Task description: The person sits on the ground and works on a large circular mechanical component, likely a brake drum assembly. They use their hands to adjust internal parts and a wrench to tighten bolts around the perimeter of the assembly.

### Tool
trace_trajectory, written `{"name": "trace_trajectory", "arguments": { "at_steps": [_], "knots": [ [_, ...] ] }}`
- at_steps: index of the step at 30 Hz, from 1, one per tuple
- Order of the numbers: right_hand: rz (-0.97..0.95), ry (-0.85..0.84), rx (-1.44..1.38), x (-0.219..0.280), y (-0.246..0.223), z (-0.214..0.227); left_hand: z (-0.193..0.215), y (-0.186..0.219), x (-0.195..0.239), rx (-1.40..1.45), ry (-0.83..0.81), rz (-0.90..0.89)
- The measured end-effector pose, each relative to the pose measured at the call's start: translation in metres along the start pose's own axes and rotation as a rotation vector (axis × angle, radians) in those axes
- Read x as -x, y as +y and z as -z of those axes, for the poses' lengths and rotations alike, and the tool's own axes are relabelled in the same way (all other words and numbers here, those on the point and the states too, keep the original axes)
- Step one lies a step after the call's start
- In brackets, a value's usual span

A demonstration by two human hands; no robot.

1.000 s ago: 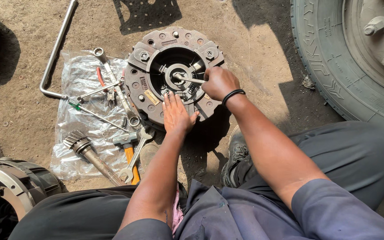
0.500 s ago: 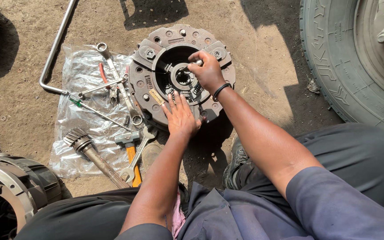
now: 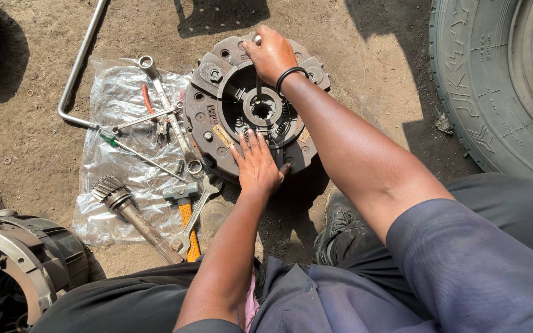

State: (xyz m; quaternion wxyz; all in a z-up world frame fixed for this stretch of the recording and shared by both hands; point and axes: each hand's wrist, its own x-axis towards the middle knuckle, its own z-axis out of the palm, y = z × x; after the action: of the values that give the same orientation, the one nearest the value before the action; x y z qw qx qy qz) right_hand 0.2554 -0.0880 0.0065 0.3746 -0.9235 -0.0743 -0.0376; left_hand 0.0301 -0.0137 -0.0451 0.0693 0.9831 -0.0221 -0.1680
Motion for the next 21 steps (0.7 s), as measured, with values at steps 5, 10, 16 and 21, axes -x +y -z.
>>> {"name": "trace_trajectory", "arguments": {
  "at_steps": [5, 10, 16, 21],
  "knots": [
    [-0.040, 0.011, 0.008, 0.048, -0.023, 0.032, -0.002, -0.001, 0.001, 0.023, -0.003, -0.004],
    [-0.045, 0.094, -0.041, 0.082, -0.034, 0.078, -0.003, -0.001, 0.001, 0.010, 0.005, 0.000],
    [-0.089, 0.179, 0.035, 0.107, -0.019, 0.092, -0.001, 0.000, -0.001, -0.002, 0.002, 0.003],
    [-0.238, 0.122, -0.107, 0.135, 0.003, 0.067, 0.004, 0.001, 0.001, 0.003, 0.000, 0.003]
  ]
}}
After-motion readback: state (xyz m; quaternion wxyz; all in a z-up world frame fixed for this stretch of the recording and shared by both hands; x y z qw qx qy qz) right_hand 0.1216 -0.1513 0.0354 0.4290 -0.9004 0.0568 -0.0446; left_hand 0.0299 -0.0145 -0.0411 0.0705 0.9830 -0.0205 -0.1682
